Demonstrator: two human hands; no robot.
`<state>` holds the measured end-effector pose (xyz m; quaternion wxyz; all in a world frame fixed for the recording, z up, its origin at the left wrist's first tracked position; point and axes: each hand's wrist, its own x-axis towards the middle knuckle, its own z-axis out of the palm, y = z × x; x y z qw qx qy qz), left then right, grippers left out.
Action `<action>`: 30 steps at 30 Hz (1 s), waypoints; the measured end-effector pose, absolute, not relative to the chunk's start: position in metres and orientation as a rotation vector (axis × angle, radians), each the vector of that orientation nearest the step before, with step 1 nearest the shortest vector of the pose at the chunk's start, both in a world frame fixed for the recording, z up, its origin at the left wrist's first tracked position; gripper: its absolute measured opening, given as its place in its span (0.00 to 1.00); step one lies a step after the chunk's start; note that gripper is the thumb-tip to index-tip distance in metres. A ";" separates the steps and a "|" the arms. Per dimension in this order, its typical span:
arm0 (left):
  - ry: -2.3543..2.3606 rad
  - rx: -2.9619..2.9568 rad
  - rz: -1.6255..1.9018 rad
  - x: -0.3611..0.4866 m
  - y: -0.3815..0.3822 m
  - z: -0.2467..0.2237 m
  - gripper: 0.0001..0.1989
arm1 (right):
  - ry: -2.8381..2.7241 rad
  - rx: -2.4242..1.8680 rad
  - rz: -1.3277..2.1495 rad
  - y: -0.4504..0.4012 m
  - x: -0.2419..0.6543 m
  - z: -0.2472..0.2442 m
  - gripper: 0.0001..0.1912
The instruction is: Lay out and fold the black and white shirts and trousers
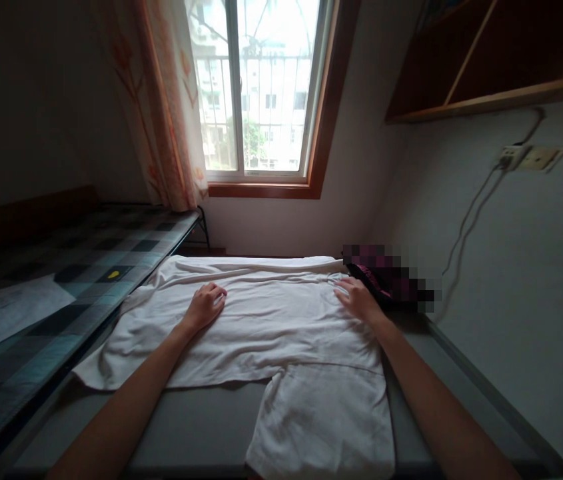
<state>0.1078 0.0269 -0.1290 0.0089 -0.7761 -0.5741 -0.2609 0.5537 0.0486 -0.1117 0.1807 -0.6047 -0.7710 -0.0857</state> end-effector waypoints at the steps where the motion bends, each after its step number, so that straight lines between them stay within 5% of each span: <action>1: -1.810 -2.418 -0.784 0.109 0.026 -0.128 0.11 | -2.216 -1.686 -0.183 0.051 0.549 -0.117 0.21; 9: -2.296 -1.907 -0.469 0.119 0.019 -0.127 0.25 | -2.207 -1.833 -0.117 0.049 0.538 -0.142 0.26; 21: -2.503 -1.729 -0.264 0.070 0.024 -0.116 0.33 | -2.201 -1.907 -0.108 0.036 0.537 -0.134 0.27; 30: -2.545 -1.879 -0.182 0.084 0.024 -0.118 0.47 | -2.169 -2.223 0.015 0.023 0.521 -0.122 0.43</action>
